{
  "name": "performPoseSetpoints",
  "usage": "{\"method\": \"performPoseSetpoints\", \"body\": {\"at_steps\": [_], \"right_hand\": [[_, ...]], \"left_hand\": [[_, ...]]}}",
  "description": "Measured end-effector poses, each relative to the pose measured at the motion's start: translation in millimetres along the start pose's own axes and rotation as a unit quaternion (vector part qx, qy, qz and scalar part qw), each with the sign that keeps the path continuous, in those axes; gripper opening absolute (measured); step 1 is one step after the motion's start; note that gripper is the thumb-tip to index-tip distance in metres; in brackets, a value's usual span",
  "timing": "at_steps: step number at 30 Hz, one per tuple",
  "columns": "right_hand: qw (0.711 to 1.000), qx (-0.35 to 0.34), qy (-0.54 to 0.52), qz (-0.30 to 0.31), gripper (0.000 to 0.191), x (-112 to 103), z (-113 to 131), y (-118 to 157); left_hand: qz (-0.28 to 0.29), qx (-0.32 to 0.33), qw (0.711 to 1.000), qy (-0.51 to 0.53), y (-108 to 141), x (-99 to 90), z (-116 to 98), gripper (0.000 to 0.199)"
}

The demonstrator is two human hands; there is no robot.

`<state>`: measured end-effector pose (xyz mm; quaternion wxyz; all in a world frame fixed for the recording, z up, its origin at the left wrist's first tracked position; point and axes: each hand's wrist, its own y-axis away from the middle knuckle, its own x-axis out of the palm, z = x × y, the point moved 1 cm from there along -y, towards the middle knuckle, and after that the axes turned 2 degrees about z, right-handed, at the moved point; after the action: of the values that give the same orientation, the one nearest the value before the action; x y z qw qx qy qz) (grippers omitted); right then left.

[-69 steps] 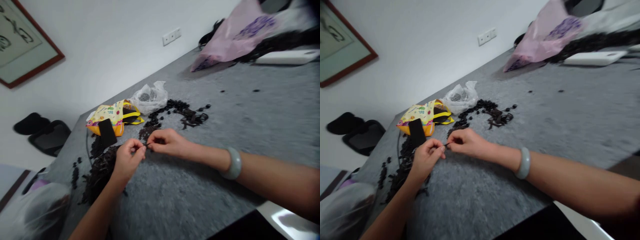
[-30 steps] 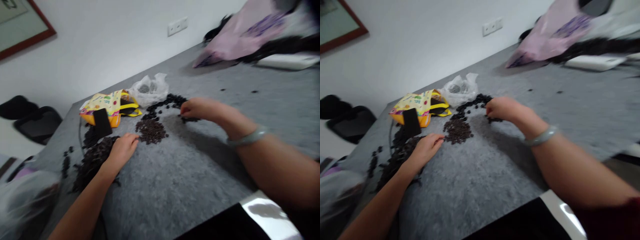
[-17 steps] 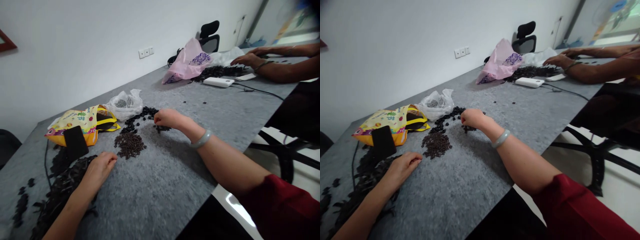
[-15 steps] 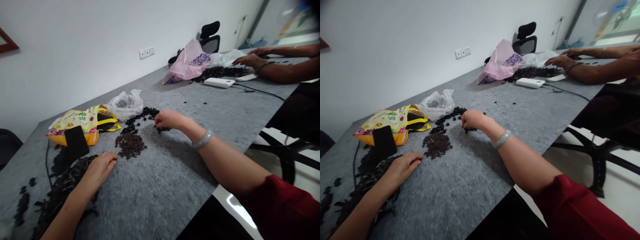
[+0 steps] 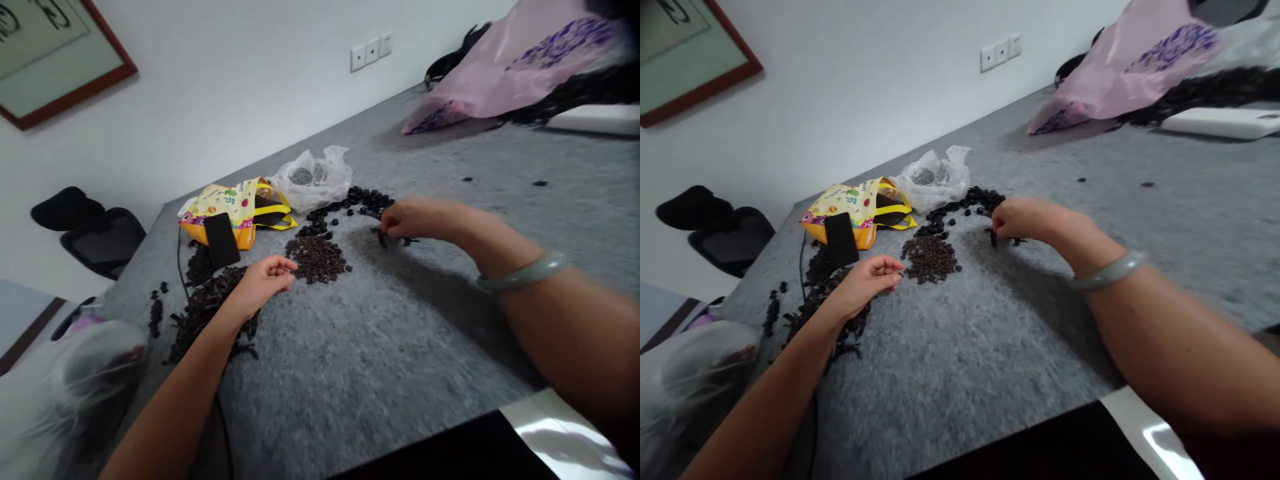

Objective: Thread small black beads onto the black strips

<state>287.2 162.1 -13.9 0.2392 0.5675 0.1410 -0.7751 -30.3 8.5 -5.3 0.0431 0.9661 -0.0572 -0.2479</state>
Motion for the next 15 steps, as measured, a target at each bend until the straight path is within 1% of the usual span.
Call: {"method": "performPoseSetpoints", "body": {"at_steps": [2,4,5,6,8,10,12,13,15], "right_hand": [[0.999,-0.009,-0.029,0.017,0.013,-5,6,1],[0.993,-0.006,-0.113,0.018,0.012,-9,22,6],[0.985,-0.005,-0.173,0.024,0.011,-10,33,9],[0.97,-0.01,-0.24,0.033,0.011,-9,46,13],[0.929,-0.048,-0.362,0.065,0.013,-2,74,20],[0.885,-0.079,-0.447,0.108,0.019,8,97,25],[0.85,-0.094,-0.499,0.142,0.024,18,113,28],[0.837,-0.095,-0.516,0.154,0.025,22,117,29],[0.822,-0.092,-0.539,0.162,0.027,27,122,30]], "left_hand": [[0.016,-0.02,0.994,0.104,3,3.8,-7,0.023],[0.024,-0.026,0.987,0.155,6,7.1,-13,0.023],[0.021,-0.021,0.986,0.166,7,8.4,-15,0.023],[0.015,-0.011,0.985,0.171,8,9.5,-16,0.023],[0.001,0.015,0.986,0.165,9,11.0,-18,0.024],[-0.011,0.038,0.988,0.151,9,12.3,-18,0.024],[-0.021,0.054,0.989,0.135,9,13.5,-18,0.025],[-0.027,0.06,0.99,0.127,9,14.1,-19,0.024],[-0.041,0.067,0.991,0.112,9,15.4,-20,0.024]]}}
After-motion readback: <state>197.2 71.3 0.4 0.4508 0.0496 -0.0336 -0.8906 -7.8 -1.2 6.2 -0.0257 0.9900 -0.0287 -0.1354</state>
